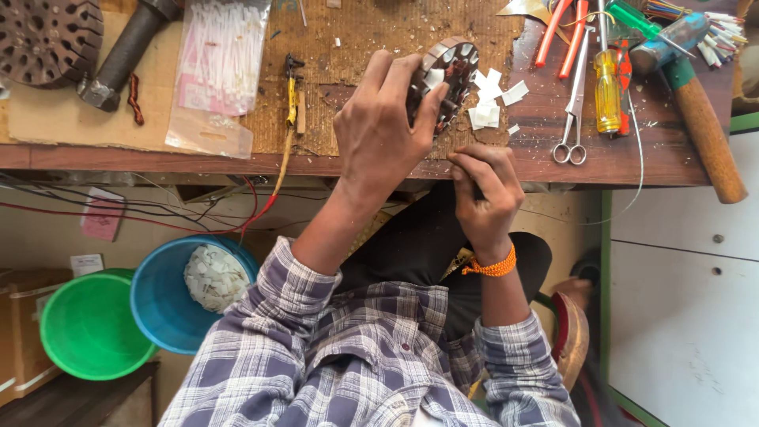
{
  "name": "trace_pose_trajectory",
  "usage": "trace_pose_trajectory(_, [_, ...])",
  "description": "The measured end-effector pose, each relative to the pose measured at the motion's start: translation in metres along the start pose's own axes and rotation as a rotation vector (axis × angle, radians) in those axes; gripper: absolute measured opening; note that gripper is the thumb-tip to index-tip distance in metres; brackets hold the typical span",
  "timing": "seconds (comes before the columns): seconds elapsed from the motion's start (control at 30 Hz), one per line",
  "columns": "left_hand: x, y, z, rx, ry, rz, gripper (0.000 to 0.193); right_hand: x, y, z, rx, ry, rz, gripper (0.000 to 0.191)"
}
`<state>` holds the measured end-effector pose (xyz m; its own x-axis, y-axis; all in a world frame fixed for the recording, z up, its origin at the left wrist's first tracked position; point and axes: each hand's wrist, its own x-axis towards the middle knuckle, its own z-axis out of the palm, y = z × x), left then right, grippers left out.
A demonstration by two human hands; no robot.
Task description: The person cuts small white insulating paper pieces with scissors and inserts them into the slots of a motor stator. They repeatedly trim the paper to fit and place it between copper windings, using a screwdriver to adjust the components.
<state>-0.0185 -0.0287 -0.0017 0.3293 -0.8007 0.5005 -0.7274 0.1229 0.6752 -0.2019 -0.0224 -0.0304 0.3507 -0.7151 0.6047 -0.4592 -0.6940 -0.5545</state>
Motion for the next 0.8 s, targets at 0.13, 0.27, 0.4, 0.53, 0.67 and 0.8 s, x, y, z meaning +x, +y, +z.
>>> trace_pose_trajectory(0.13, [0.000, 0.000, 0.001, -0.128, 0.024, 0.047, 0.039, 0.013, 0.004, -0.005, 0.117, 0.014, -0.039, 0.012])
trace_pose_trajectory(0.27, [-0.001, -0.008, -0.004, -0.294, -0.113, 0.100, 0.050, 0.049, 0.016, -0.003, 0.162, 0.003, -0.141, 0.019])
trace_pose_trajectory(0.4, [-0.010, -0.010, -0.005, -0.278, -0.124, 0.081, 0.054, 0.078, 0.021, -0.001, 0.136, -0.050, -0.237, 0.022])
trace_pose_trajectory(0.53, [-0.009, -0.016, -0.002, -0.238, -0.096, 0.047, 0.058, 0.091, 0.016, 0.004, 0.079, -0.073, -0.355, 0.025])
trace_pose_trajectory(0.67, [-0.010, -0.018, -0.003, -0.261, -0.120, 0.026, 0.061, 0.100, 0.013, 0.008, 0.017, -0.106, -0.423, 0.023])
trace_pose_trajectory(0.8, [-0.012, -0.017, -0.008, -0.337, -0.107, 0.002, 0.059, 0.101, 0.005, 0.010, -0.037, -0.112, -0.411, 0.019])
